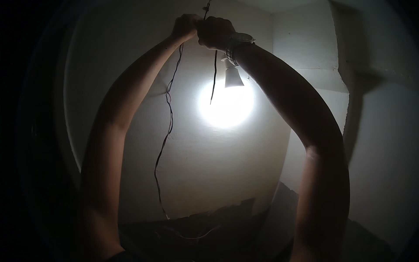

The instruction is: Connecting electrical wires to a light bulb socket and organizing overhead wiring.

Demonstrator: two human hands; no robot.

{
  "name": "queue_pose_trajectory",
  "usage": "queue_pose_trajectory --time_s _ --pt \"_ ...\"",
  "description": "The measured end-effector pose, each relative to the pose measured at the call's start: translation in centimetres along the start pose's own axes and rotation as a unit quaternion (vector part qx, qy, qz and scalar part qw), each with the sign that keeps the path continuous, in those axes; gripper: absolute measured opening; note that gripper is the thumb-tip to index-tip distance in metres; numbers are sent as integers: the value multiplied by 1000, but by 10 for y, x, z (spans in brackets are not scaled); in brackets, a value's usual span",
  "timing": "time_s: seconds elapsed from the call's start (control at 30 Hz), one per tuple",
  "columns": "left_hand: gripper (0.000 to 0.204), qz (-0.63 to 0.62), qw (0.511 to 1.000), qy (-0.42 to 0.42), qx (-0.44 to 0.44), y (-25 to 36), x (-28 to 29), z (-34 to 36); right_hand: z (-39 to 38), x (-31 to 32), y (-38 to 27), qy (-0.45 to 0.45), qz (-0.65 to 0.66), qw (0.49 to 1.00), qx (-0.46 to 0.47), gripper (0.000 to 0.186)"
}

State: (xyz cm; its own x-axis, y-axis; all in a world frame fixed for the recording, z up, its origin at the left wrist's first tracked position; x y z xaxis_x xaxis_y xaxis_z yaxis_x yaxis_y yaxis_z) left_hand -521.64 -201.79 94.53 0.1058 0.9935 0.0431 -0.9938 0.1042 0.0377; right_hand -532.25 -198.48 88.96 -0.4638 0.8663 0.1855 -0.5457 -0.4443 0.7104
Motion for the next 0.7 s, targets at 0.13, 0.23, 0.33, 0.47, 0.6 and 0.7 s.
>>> queue_pose_trajectory --time_s 0.13,0.23,0.33,0.47,0.6,0.7 --pt "27 -88 995 -21 39 -16 -13 4 -37 0 -35 -81 -34 996 16 18" --pt "33 -27 998 55 -18 -29 -3 9 -55 11 -64 -81 -32 995 56 13" --pt "35 -127 991 -13 44 -32 -16 11 -70 5 -50 -84 -46 994 61 14" --pt "38 -150 981 -35 122 -8 -29 16 -92 7 -18 -67 -84 992 59 16" --pt "27 -142 983 4 119 -61 -33 51 -80 9 -20 -88 -69 992 56 19" --pt "24 50 990 99 -82 -30 -26 64 -87 -3 6 -100 -83 990 47 25"
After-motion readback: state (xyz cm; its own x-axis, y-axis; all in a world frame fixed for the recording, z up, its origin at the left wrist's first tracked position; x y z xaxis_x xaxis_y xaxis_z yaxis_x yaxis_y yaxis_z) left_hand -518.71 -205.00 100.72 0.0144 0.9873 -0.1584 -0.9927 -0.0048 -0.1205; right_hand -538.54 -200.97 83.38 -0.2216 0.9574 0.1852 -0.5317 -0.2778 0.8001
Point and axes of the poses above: each hand's wrist, its own z-axis towards the middle knuckle, its own x-axis out of the back of the hand, y = z × x, the point moved 10 cm from there along z, towards the middle knuckle, and after that the axes turned 13 degrees about x, right-handed, at the moved point
